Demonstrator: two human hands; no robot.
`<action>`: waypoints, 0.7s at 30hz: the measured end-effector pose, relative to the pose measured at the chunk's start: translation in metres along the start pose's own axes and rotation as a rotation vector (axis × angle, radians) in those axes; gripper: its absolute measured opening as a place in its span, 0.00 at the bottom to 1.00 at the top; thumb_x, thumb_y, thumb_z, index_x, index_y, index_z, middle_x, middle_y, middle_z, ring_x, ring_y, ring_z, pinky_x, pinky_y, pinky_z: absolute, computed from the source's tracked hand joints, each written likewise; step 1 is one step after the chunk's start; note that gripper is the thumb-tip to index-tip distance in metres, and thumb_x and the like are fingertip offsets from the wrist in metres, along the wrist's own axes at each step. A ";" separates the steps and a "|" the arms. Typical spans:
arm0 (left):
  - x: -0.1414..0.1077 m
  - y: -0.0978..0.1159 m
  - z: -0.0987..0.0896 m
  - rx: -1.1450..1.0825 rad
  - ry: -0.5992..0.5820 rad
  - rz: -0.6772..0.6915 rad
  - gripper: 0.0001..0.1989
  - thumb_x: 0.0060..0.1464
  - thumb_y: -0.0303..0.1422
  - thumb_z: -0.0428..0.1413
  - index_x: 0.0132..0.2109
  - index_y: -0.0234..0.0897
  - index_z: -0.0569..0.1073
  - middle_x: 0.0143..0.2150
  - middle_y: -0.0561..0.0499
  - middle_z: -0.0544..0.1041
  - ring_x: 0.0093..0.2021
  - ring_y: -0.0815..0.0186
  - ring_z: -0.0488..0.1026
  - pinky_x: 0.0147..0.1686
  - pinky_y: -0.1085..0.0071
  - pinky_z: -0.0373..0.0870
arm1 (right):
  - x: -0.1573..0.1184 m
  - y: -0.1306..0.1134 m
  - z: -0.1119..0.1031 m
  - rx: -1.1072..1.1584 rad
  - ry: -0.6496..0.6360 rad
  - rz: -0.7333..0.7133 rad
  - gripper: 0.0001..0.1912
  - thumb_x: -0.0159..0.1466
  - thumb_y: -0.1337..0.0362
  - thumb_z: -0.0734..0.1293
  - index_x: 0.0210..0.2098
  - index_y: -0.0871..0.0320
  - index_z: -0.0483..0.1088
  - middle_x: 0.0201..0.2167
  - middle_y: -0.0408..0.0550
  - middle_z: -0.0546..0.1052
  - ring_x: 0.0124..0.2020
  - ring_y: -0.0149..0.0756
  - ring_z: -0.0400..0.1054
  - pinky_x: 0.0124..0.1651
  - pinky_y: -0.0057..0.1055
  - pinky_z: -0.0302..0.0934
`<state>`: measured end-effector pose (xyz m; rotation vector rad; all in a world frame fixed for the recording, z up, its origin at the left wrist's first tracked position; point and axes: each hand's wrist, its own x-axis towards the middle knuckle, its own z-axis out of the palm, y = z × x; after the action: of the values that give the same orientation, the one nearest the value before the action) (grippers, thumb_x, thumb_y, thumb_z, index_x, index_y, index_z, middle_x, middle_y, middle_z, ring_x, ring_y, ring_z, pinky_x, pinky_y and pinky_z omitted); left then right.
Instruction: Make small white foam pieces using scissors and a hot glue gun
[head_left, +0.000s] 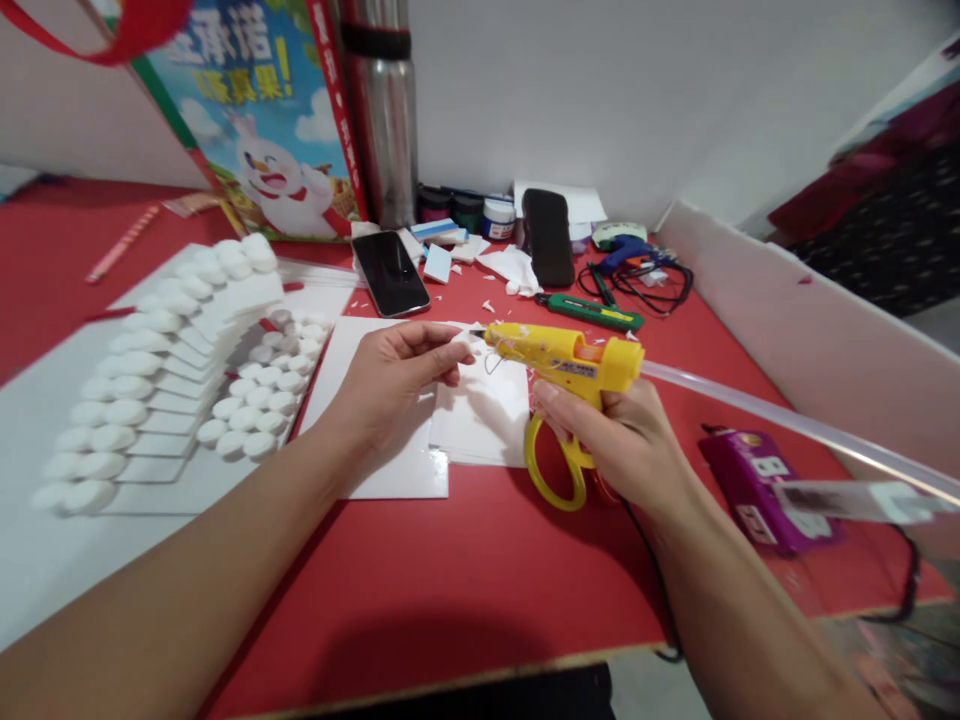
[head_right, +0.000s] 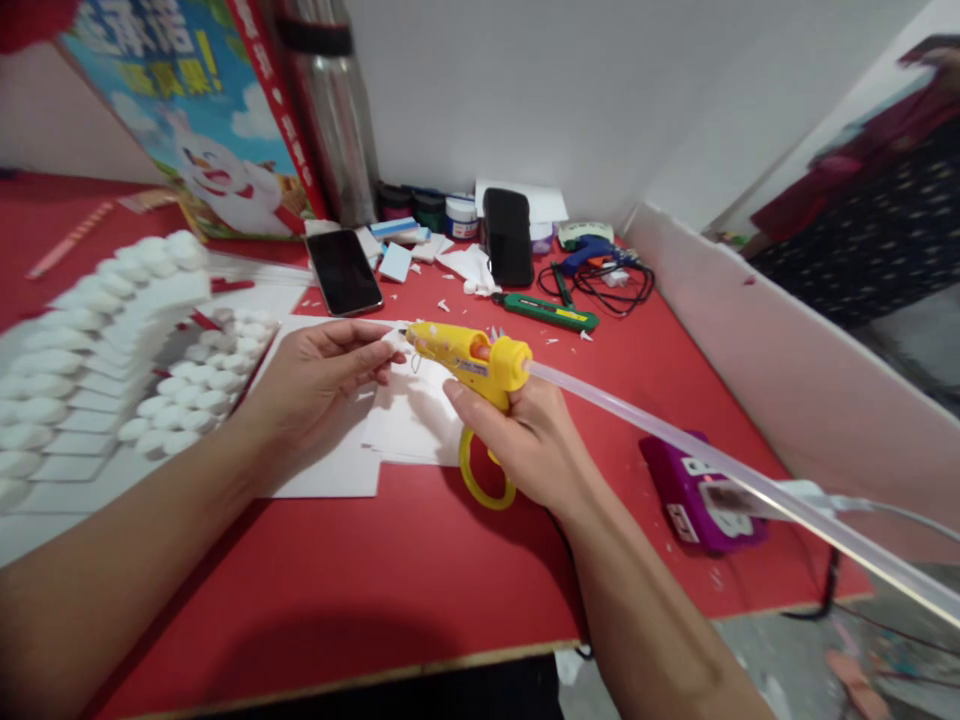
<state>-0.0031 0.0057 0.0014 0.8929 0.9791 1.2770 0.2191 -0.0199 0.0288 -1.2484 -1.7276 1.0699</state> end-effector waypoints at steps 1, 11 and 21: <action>0.000 0.000 0.000 0.006 0.002 0.004 0.12 0.48 0.33 0.73 0.39 0.33 0.83 0.34 0.48 0.83 0.28 0.72 0.74 0.31 0.75 0.70 | 0.000 0.001 0.000 0.001 -0.001 -0.007 0.15 0.70 0.57 0.68 0.28 0.57 0.69 0.22 0.40 0.67 0.22 0.28 0.59 0.25 0.29 0.51; -0.001 0.002 0.001 -0.025 -0.013 -0.006 0.11 0.48 0.32 0.72 0.38 0.33 0.83 0.34 0.47 0.83 0.28 0.71 0.74 0.31 0.74 0.72 | 0.002 0.002 -0.001 -0.015 0.009 -0.024 0.20 0.71 0.58 0.67 0.24 0.57 0.65 0.20 0.39 0.65 0.21 0.26 0.57 0.24 0.29 0.49; 0.000 0.002 0.000 -0.057 0.019 0.000 0.08 0.50 0.30 0.71 0.36 0.31 0.83 0.34 0.47 0.82 0.28 0.73 0.73 0.33 0.75 0.72 | 0.000 0.000 -0.001 0.005 -0.009 -0.028 0.16 0.69 0.57 0.68 0.27 0.57 0.67 0.21 0.40 0.66 0.22 0.28 0.58 0.25 0.29 0.50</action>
<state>-0.0035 0.0061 0.0033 0.8380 0.9528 1.3090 0.2197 -0.0196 0.0291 -1.2146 -1.7431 1.0647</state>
